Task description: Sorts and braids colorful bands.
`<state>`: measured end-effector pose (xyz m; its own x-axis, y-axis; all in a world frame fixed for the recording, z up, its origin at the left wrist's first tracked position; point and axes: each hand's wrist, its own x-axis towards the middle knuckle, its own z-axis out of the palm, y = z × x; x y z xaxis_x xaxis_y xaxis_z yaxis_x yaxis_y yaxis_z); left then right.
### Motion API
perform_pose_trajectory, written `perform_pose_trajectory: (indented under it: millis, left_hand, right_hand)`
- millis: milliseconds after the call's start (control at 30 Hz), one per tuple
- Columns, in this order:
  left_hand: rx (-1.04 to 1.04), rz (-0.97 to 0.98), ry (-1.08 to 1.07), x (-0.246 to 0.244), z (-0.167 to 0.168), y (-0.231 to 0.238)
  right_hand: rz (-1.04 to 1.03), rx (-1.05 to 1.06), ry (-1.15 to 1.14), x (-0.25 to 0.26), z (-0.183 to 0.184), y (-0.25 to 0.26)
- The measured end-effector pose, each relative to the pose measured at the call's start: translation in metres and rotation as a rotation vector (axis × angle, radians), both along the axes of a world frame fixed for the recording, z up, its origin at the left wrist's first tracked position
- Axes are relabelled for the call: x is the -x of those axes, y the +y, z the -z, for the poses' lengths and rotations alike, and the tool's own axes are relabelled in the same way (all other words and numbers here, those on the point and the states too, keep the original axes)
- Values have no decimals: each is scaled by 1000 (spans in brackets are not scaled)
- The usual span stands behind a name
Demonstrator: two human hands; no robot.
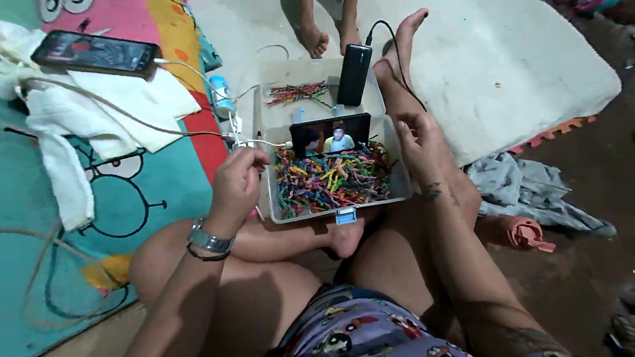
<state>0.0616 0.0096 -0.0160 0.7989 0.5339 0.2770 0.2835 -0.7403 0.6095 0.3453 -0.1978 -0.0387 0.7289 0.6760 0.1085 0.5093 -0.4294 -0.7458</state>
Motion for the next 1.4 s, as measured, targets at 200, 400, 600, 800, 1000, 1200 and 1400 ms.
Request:
perform_pose_trajectory:
  millis: [200, 400, 600, 800, 1000, 1200, 1400]
  left_hand:
    - [46, 74, -102, -10, -1, -11]
    - [91, 182, -158, -30, 3, -33]
    - [139, 151, -106, -61, 0, -55]
    - [212, 200, -205, -86, -2, -75]
    - [469, 221, -198, -87, 6, -76]
    - [624, 205, -95, -81, 4, -77]
    - [853, -36, 9, -62, -6, -64]
  right_hand:
    - [-301, 93, -353, 20, -1, -15]
    - [-362, 52, -398, 21, 14, -11]
    - [-322, -251, -607, 34, -3, 2]
    - [-420, -496, -584, 52, -24, 16]
    - [-351, -524, -272, 47, -15, 9]
    - [-372, -551, -341, 58, -6, 19]
    - [-558, -12, -229, 20, 7, -1]
